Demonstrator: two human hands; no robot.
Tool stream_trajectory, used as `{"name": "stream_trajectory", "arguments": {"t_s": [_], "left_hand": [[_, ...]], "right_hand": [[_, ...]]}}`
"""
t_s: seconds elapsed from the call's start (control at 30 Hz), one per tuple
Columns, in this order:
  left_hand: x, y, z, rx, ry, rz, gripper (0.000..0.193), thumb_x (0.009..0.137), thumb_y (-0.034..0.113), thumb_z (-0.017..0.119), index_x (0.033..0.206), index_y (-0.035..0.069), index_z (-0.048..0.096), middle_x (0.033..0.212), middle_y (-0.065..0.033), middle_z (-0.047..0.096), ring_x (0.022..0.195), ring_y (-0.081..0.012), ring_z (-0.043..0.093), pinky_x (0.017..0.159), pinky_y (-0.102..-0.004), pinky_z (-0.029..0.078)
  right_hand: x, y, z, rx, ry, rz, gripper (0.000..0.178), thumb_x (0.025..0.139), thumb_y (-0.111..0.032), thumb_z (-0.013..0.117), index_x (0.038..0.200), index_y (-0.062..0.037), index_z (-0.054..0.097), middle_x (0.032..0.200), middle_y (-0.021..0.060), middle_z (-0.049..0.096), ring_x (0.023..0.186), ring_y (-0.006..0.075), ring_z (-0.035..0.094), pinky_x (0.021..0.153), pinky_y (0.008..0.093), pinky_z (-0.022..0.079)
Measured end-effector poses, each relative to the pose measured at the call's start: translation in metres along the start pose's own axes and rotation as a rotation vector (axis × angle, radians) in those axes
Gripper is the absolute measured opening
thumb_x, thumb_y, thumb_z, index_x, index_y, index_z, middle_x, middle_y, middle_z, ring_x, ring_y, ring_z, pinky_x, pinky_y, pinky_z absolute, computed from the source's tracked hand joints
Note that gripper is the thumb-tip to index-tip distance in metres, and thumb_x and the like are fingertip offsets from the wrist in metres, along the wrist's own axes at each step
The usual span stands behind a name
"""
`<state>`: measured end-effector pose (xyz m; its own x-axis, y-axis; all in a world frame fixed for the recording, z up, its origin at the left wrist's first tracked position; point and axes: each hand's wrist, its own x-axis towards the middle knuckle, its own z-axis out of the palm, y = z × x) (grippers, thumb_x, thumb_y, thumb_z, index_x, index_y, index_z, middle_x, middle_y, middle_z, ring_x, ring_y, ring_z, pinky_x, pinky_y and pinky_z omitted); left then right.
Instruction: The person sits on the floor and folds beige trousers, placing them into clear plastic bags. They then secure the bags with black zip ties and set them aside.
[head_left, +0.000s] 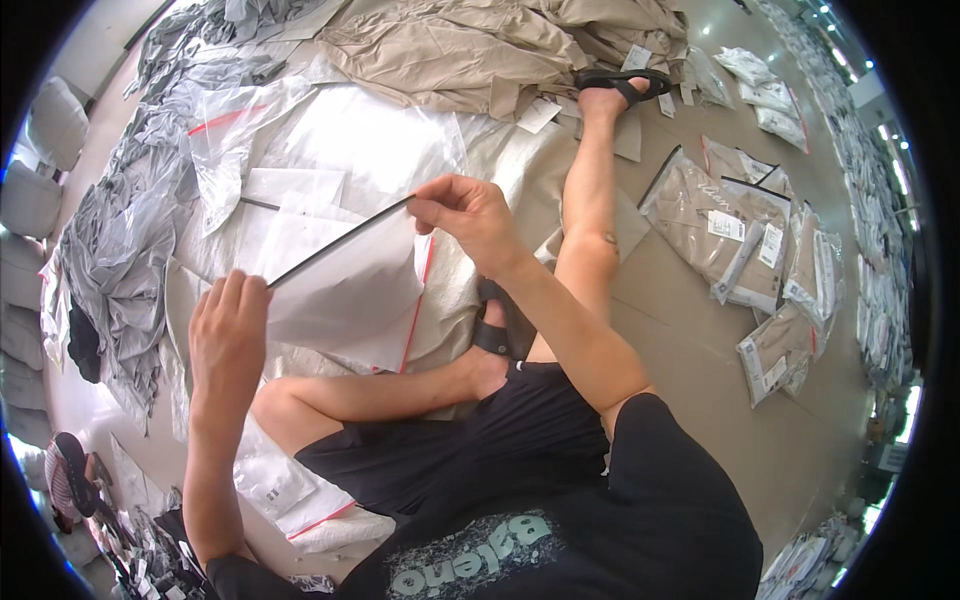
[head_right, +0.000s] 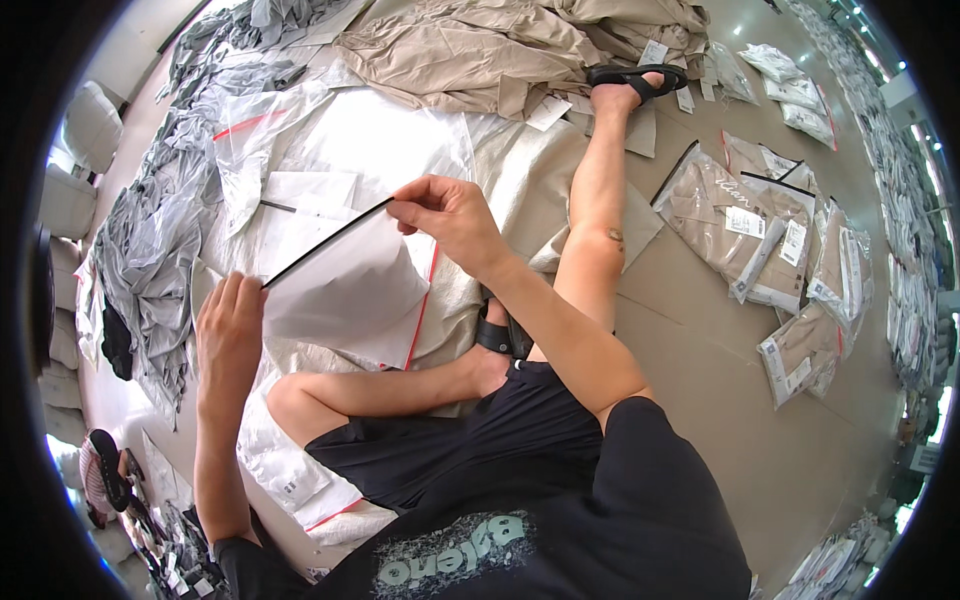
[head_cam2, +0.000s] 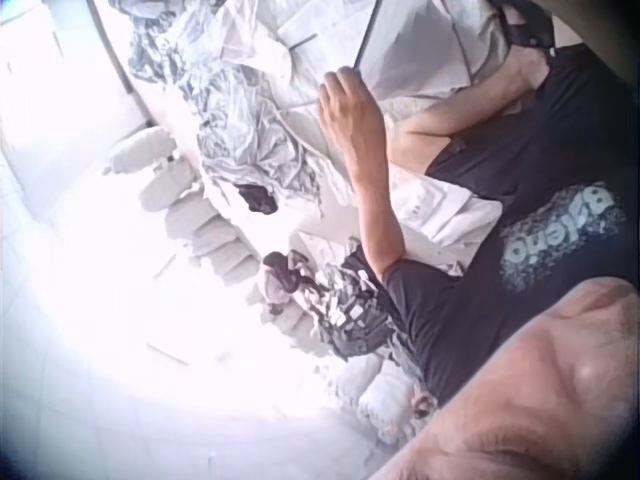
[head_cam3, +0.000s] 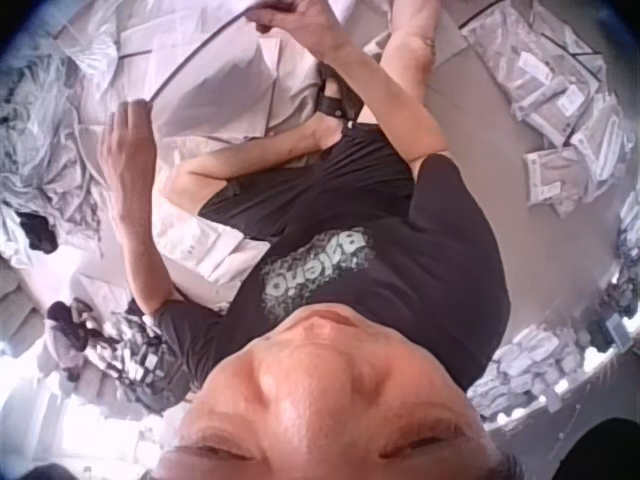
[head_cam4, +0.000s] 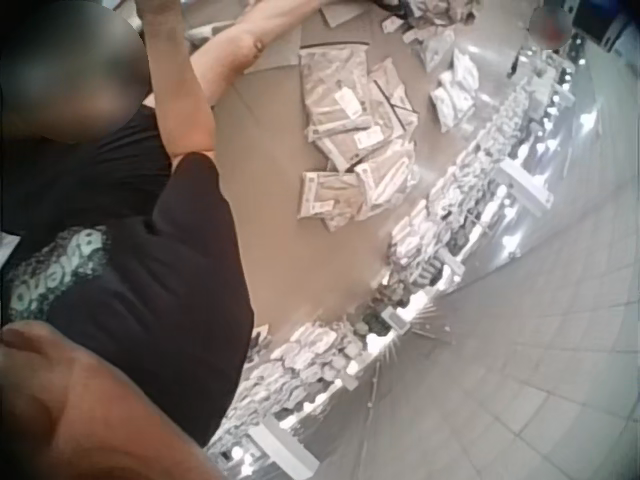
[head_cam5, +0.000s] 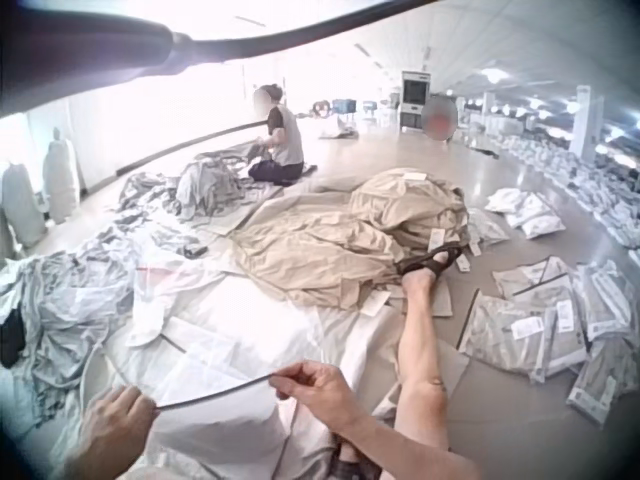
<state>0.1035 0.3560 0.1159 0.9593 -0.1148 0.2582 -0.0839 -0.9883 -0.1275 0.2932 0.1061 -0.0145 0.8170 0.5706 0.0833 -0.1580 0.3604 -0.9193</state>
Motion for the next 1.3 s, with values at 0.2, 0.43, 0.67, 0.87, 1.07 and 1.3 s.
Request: {"name": "stream_trajectory", "arguments": {"t_s": [0.2,0.43,0.67,0.87,1.07,1.3], "left_hand": [[-0.041,-0.035,0.023,-0.067,0.124,0.109,0.017,0.094,0.001,0.072,0.102,0.005,0.058,0.085,-0.0106,0.062,0.074,-0.0305,0.063,0.068,-0.0435,0.048],[-0.070,-0.080,0.035,0.086,0.204,0.060,0.025,0.094,0.001,0.076,0.118,0.007,0.070,0.101,-0.0122,0.075,0.090,-0.0323,0.074,0.080,-0.0438,0.055],[-0.045,-0.057,0.099,-0.353,0.458,-0.147,0.029,0.103,0.001,0.068,0.132,0.000,0.070,0.090,-0.0089,0.070,0.069,-0.0241,0.060,0.067,-0.0350,0.051],[-0.048,-0.011,0.266,-0.485,-0.129,-0.241,0.058,0.100,0.017,0.074,0.155,0.013,0.056,0.108,-0.0197,0.073,0.091,-0.0369,0.071,0.084,-0.0488,0.057],[-0.046,0.034,0.310,-0.540,-0.459,-0.267,0.074,0.098,0.032,0.074,0.163,0.016,0.043,0.116,-0.0208,0.068,0.102,-0.0421,0.069,0.087,-0.0519,0.056],[-0.057,0.035,0.322,-0.470,-0.328,-0.222,0.074,0.092,0.031,0.079,0.159,0.019,0.051,0.105,-0.0134,0.062,0.098,-0.0347,0.064,0.085,-0.0468,0.053]], "right_hand": [[0.012,0.064,-0.008,-0.504,-0.477,-0.265,0.092,0.083,-0.009,0.092,0.161,-0.0087,0.044,0.157,0.0051,0.058,0.141,0.0174,0.054,0.117,0.0372,0.045],[0.013,0.101,0.021,-0.491,-0.343,-0.206,0.029,0.079,-0.013,0.089,0.106,-0.0063,0.080,0.103,0.0174,0.079,0.094,0.0280,0.076,0.086,0.0394,0.059],[-0.019,-0.069,-0.122,-0.829,0.060,-0.504,0.040,0.075,-0.004,0.082,0.115,-0.0082,0.079,0.100,0.0186,0.078,0.097,0.0298,0.079,0.088,0.0388,0.059],[-0.139,-0.228,-0.254,-1.729,0.819,-0.676,0.076,0.074,0.018,0.051,0.142,-0.0106,0.070,0.131,0.0192,0.075,0.122,0.0336,0.073,0.101,0.0411,0.057],[-0.221,-0.152,-0.357,-1.700,0.856,0.040,0.082,0.092,-0.013,0.081,0.163,-0.0046,0.043,0.151,0.0263,0.058,0.136,0.0358,0.060,0.113,0.0471,0.050],[0.054,0.033,-0.286,-0.346,0.479,0.126,0.057,0.103,-0.006,0.069,0.155,0.0051,0.049,0.142,0.0162,0.067,0.119,0.0191,0.071,0.094,0.0300,0.059]]}}
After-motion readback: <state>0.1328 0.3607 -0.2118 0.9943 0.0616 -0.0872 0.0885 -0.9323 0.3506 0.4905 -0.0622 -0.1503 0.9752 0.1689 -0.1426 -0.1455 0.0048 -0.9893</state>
